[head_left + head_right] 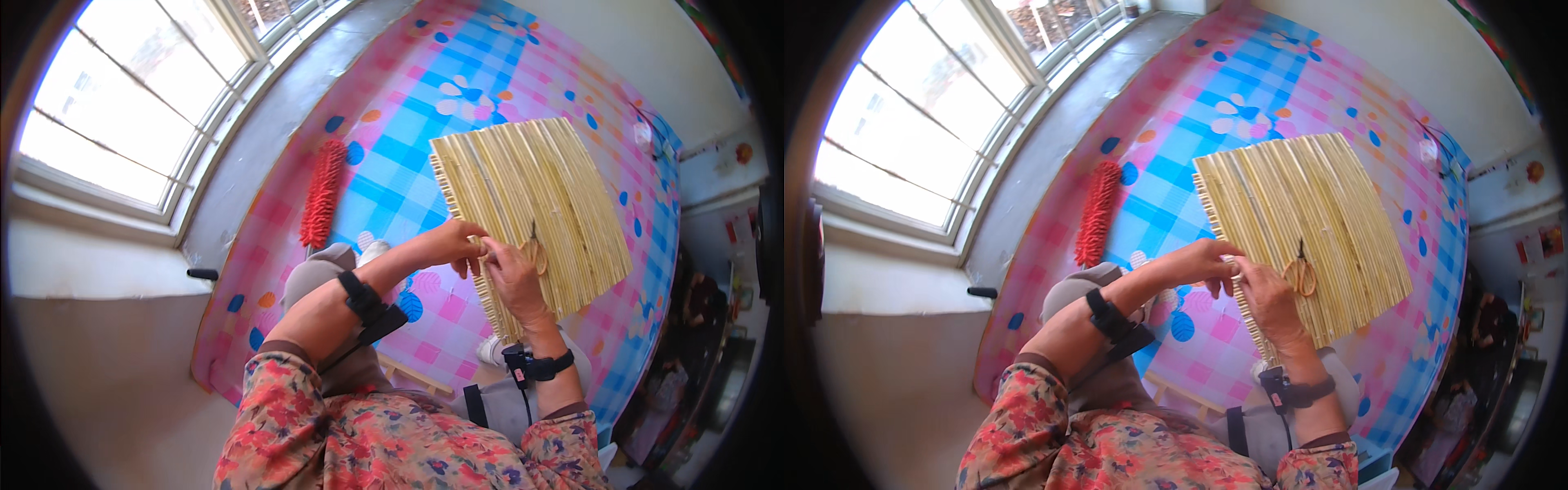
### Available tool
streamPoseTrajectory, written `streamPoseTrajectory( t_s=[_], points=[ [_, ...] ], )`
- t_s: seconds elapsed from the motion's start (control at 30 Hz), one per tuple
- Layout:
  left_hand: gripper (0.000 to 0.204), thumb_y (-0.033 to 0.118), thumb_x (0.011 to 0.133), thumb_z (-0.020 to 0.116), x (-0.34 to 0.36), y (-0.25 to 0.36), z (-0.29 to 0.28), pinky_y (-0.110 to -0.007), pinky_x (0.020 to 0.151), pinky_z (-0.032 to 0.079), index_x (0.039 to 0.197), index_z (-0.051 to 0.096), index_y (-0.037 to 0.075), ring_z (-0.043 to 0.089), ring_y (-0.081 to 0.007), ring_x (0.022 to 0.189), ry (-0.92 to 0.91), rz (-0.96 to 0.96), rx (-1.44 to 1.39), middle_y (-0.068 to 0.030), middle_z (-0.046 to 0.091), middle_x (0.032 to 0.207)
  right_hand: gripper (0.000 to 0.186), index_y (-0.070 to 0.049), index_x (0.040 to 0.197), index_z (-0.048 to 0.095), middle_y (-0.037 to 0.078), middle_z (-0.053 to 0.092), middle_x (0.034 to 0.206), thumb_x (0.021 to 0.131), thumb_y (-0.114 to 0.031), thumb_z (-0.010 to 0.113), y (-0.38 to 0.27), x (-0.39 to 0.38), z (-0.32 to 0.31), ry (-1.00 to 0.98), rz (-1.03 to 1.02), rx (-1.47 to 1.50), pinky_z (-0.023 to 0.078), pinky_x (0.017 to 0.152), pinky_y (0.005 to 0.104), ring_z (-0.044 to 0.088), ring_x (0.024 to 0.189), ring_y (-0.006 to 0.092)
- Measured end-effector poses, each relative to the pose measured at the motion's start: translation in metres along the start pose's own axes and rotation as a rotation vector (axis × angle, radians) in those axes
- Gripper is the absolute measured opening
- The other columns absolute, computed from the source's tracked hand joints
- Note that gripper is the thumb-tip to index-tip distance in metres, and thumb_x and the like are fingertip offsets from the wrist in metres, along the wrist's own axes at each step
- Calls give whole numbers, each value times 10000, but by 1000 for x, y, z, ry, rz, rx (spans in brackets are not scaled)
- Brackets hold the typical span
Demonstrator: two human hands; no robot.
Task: The person weaves a bamboo mat by hand, threading white string through the slats and securing them. They use scissors to cut the string and continue weaving the mat while seated on the floor.
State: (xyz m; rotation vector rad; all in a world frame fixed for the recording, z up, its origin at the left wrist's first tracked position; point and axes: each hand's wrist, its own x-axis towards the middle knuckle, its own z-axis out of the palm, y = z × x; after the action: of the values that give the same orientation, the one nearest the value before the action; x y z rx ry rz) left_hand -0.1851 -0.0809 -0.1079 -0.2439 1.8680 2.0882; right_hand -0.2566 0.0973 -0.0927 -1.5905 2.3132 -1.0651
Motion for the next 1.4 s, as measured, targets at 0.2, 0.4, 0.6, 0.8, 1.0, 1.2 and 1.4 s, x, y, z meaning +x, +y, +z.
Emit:
streamPoseTrajectory(
  t_s=[0.2,0.4,0.6,0.8,1.0,1.2,1.4],
  points=[
    [400,318,895,553,-43,44,-19,-326,615,514,1078,565,-38,657,-198,672,382,123,322,-144,663,763,324,-3,1162,543,71,570,842,838,6,545,30,-14,-16,134,225,118,480,626,285,576,712,167],
    [298,241,925,535,-141,31,-58,-284,665,495,1115,572,14,625,-152,769,509,349,120,-86,637,890,238,2,1110,558,10,540,737,876,-35,536,48,-34,-48,327,614,757,485,557,208,528,612,67],
    [227,227,880,529,-272,-143,-80,-275,544,469,899,635,27,578,-129,635,924,-201,83,-50,608,747,208,-13,1084,547,5,538,731,881,-57,538,50,-63,-103,358,585,793,490,567,212,536,616,68],
    [250,227,891,518,-395,-307,-43,-360,545,504,1035,579,32,640,-237,683,1209,-697,-261,-119,639,855,224,-21,1103,539,-1,545,765,889,-85,553,44,-124,-130,411,744,733,486,576,215,537,622,74],
    [224,173,843,554,-432,-343,9,-327,523,492,992,630,23,645,-205,649,1163,-781,-141,-103,641,786,221,-28,1102,546,5,545,804,891,-91,561,38,-181,-121,492,817,714,495,571,223,533,635,82],
    [191,111,791,568,-423,-389,42,-321,516,505,898,656,-20,639,-210,578,1201,-707,-73,-132,646,723,248,-31,1122,545,11,548,827,883,-90,569,51,-185,-126,512,782,627,494,591,236,520,642,83],
    [240,166,798,572,-425,-441,99,-410,844,474,977,672,41,599,-360,950,908,-908,207,-202,639,989,264,-58,1137,542,-3,559,842,880,-103,580,58,-187,-133,545,882,626,496,600,238,528,648,81]
  ],
)
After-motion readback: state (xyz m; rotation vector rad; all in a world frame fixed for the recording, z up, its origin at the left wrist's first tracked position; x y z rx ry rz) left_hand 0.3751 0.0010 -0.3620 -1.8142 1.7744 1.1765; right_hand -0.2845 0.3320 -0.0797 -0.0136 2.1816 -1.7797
